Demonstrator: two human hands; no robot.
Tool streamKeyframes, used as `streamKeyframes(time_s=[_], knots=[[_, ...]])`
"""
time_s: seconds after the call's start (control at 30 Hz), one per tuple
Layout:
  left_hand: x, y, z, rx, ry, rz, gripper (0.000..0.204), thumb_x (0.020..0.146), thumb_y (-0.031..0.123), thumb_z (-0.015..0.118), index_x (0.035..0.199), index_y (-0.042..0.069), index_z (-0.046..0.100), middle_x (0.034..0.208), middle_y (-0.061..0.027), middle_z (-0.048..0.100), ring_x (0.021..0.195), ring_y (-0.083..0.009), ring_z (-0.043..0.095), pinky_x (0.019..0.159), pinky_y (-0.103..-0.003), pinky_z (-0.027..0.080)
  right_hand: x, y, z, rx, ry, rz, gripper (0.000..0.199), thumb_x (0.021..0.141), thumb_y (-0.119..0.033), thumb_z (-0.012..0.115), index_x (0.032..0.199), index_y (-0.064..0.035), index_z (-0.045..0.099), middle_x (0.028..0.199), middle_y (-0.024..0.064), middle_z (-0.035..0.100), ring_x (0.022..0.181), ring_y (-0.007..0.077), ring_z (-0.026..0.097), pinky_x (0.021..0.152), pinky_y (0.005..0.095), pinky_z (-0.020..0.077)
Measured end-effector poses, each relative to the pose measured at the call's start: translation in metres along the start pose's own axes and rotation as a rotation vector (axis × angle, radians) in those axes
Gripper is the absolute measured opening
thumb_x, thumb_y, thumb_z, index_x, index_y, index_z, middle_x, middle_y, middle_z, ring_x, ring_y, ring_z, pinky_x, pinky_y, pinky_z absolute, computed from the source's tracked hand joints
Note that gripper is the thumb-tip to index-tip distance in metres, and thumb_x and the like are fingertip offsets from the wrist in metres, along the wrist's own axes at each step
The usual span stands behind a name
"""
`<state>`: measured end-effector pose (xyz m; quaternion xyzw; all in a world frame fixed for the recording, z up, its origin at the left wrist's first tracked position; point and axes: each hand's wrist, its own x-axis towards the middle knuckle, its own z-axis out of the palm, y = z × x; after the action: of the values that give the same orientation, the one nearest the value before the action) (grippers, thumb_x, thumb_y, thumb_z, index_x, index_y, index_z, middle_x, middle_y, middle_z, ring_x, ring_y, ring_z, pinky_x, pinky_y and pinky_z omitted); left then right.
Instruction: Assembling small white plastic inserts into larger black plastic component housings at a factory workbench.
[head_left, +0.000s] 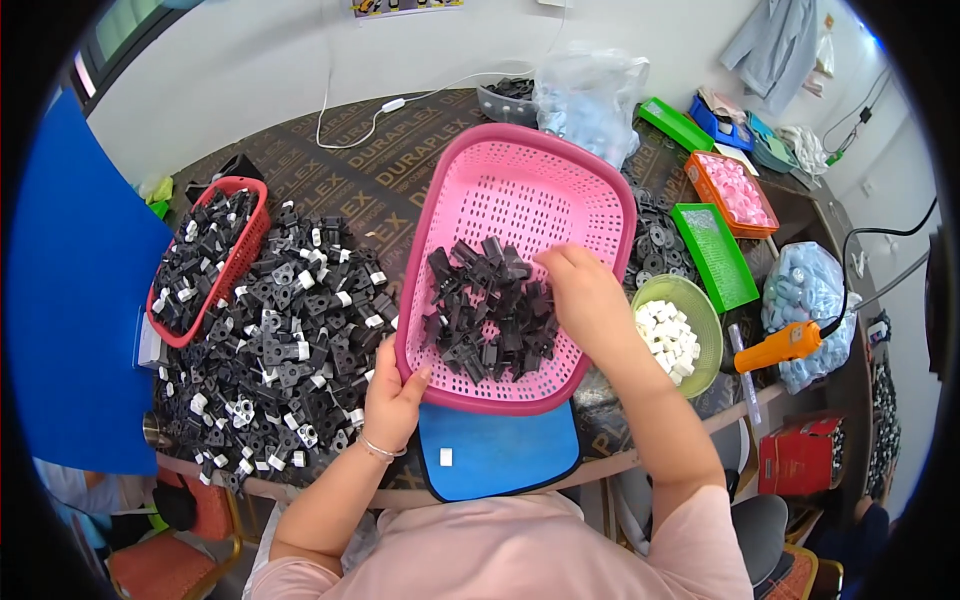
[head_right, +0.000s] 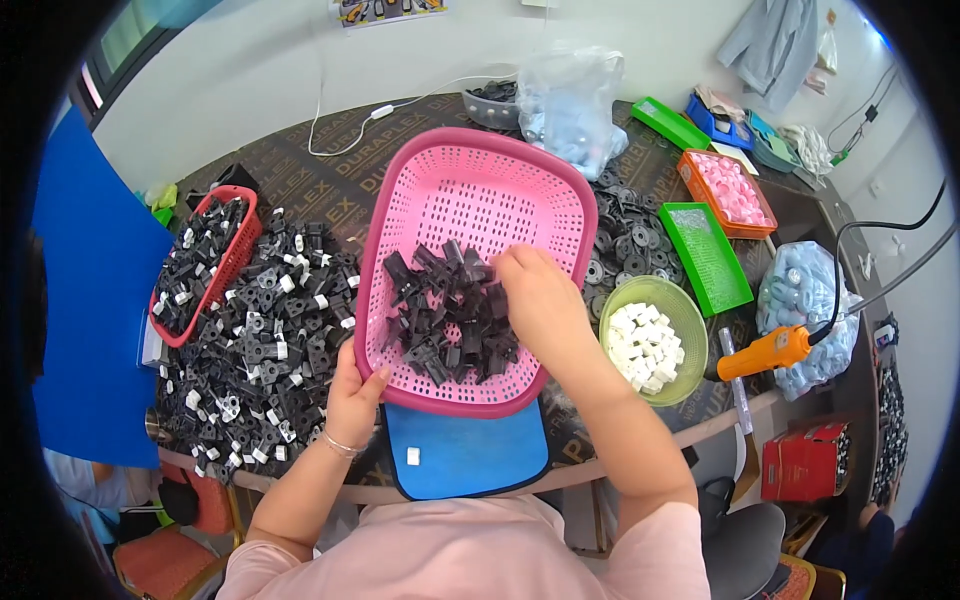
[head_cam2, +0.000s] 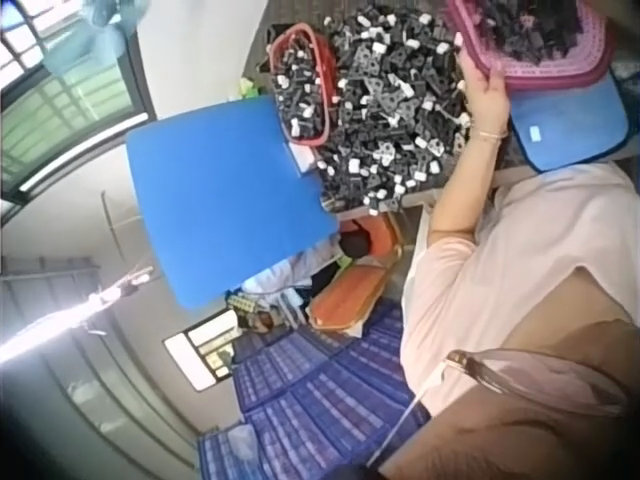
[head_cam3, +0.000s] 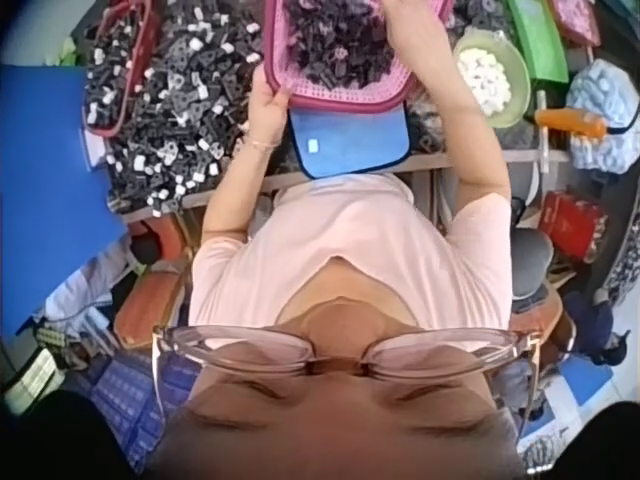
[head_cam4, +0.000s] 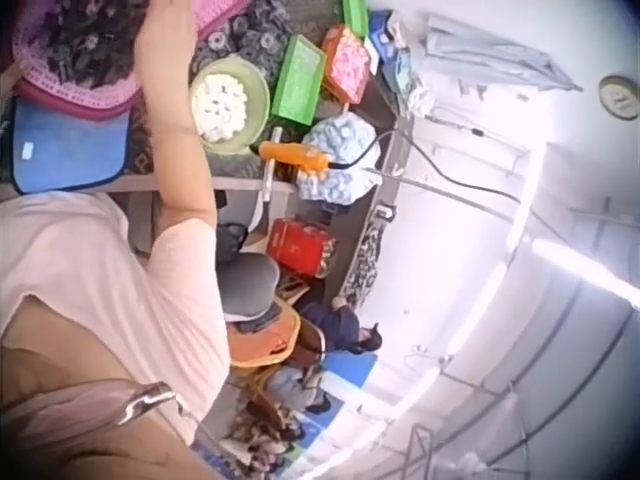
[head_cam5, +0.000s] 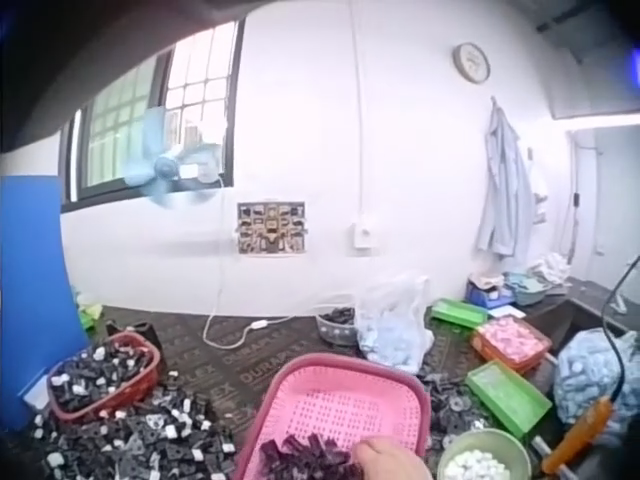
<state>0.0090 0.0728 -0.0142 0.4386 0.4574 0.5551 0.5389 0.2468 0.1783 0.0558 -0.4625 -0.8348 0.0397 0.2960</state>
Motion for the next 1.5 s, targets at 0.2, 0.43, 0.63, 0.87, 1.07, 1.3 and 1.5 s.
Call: streamKeyframes(time_s=[0.2, 0.43, 0.63, 0.87, 1.07, 1.3, 1.5], knots=[[-0.002, -0.014, 0.004, -0.021, 0.006, 0.016, 0.051, 0.087, -0.006, 0.047, 0.135, 0.001, 0.030, 0.127, -0.0085, 0.046, 0.114, -0.0149, 0.045, 0.100, -0.028, 0.033, 0.026, 0.008, 0.035, -0.016, -0.388, -0.025, 0.045, 0.064, 0.000, 0.069, 0.107, -0.0100, 0.058, 0.106, 0.0109, 0.051, 0.102, 0.0310, 0.053, 0.086, 0.0384, 0.0467], [0.006, -0.007, 0.005, 0.048, -0.006, -0.004, 0.051, 0.087, -0.006, 0.048, 0.134, 0.001, 0.030, 0.125, -0.0088, 0.047, 0.112, -0.0144, 0.046, 0.100, -0.028, 0.034, 0.030, 0.007, 0.023, -0.056, -0.268, 0.103, 0.029, 0.067, -0.001, 0.065, 0.093, -0.0045, 0.054, 0.101, 0.0174, 0.049, 0.092, 0.0363, 0.056, 0.080, 0.0425, 0.0472], [0.008, -0.013, 0.002, -0.071, 0.063, -0.076, 0.048, 0.086, -0.006, 0.049, 0.131, 0.001, 0.034, 0.122, -0.0079, 0.049, 0.111, -0.0142, 0.047, 0.099, -0.028, 0.035, 0.049, 0.009, -0.019, 0.098, 0.077, 0.089, 0.019, 0.071, 0.000, 0.065, 0.087, -0.0023, 0.055, 0.072, 0.0086, 0.054, 0.059, 0.0181, 0.057, 0.056, 0.0286, 0.0464], [0.007, -0.014, -0.006, -0.014, 0.092, -0.146, 0.047, 0.086, -0.002, 0.052, 0.130, 0.000, 0.035, 0.117, -0.0073, 0.051, 0.104, -0.0135, 0.050, 0.094, -0.027, 0.040, 0.107, 0.001, -0.024, 0.353, -0.544, 0.157, 0.019, 0.070, -0.012, 0.069, 0.086, -0.0038, 0.066, 0.078, 0.0106, 0.065, 0.073, 0.0219, 0.064, 0.069, 0.0331, 0.0503], [0.012, -0.030, -0.005, -0.020, 0.044, -0.109, 0.048, 0.086, 0.001, 0.054, 0.130, 0.000, 0.034, 0.116, -0.0080, 0.052, 0.105, -0.0146, 0.051, 0.094, -0.028, 0.039, 0.238, 0.102, -0.023, 0.010, 0.213, 0.200, 0.030, 0.074, -0.015, 0.071, 0.101, -0.0040, 0.065, 0.092, 0.0122, 0.067, 0.082, 0.0179, 0.066, 0.073, 0.0286, 0.0495], [0.010, -0.022, -0.009, 0.041, 0.077, -0.057, 0.049, 0.087, 0.000, 0.053, 0.132, 0.001, 0.033, 0.116, -0.0083, 0.053, 0.106, -0.0145, 0.050, 0.095, -0.028, 0.038, 0.178, 0.012, -0.010, 0.409, -0.483, 0.088, 0.031, 0.074, -0.007, 0.069, 0.103, -0.0016, 0.063, 0.092, 0.0057, 0.066, 0.079, 0.0124, 0.063, 0.073, 0.0283, 0.0513], [0.013, -0.022, -0.001, 0.027, 0.083, -0.090, 0.047, 0.087, 0.000, 0.052, 0.130, 0.001, 0.034, 0.114, -0.0080, 0.054, 0.105, -0.0139, 0.051, 0.094, -0.028, 0.040, 0.033, -0.040, 0.053, 0.014, -0.713, -0.641, 0.065, 0.055, -0.014, 0.076, 0.117, -0.0157, 0.056, 0.138, 0.0106, 0.035, 0.131, 0.0370, 0.027, 0.103, 0.0553, 0.0296]])
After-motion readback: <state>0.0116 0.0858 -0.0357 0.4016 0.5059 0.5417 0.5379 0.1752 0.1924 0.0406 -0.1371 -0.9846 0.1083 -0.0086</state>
